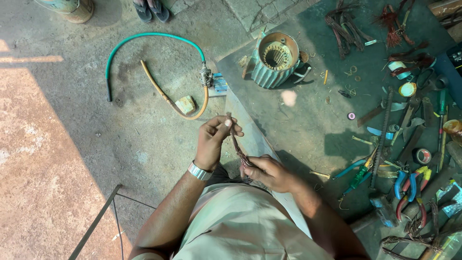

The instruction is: The person uses a hammer and metal rod to tap and adjust the stator of an electric motor on a workbench. They then gather and twist copper wire strands by hand, preparing them for re-winding or connection.

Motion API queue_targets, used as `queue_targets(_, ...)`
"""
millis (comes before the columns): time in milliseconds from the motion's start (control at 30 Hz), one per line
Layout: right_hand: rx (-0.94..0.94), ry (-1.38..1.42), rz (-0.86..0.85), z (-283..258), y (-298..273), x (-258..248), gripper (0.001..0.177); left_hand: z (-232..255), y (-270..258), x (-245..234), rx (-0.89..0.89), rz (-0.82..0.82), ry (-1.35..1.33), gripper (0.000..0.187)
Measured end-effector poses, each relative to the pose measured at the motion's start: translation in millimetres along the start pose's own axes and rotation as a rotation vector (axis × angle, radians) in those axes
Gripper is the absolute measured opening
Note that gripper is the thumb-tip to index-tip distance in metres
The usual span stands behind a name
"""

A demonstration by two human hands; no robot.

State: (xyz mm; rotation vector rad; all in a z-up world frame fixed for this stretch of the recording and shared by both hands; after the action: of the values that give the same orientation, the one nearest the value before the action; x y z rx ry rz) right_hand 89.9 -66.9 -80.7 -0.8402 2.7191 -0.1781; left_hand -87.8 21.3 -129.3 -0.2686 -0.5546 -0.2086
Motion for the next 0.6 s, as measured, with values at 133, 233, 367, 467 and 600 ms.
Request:
queue_targets(133, 0.228, -0.851, -0.004, -50, 13, -60, 0.041, -3, 5, -20, -0.183, 0.013, 0.181, 0.034)
queue_targets(233, -0.050, -1.113, 0.448, -131, -14, -121, 0.028, 1, 9, -39, -0.153, 0.066, 0.217, 0.036)
queue_targets(367, -0.595, -1.181, 1.215, -171, -66, -139, 0.028, 9, 14, -64, -0.166, 0.107, 0.195, 0.036)
queue_targets(467, -0.308, -1.195, 1.036, -96, -33, -113, 0.028, 15, 27, -73, -0.154, 0.118, 0.175, 0.036)
queue_targets(600, 0.405, -0.800, 0.205, 16, -1, -45, 0.028, 21, 20, -86, -0.155, 0.107, 0.139, 0.034)
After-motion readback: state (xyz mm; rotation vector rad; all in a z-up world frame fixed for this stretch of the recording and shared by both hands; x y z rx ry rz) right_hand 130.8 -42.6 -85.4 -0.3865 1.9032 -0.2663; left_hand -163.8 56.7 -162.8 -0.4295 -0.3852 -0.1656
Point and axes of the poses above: each hand's wrist, its own y-axis towards the middle knuckle, its own x-axis out of the palm, z = x × y, the point moved 3 cm from there along y, towards the middle knuckle, and after that the axes turned 5 degrees about z, right-handed, at the moved point
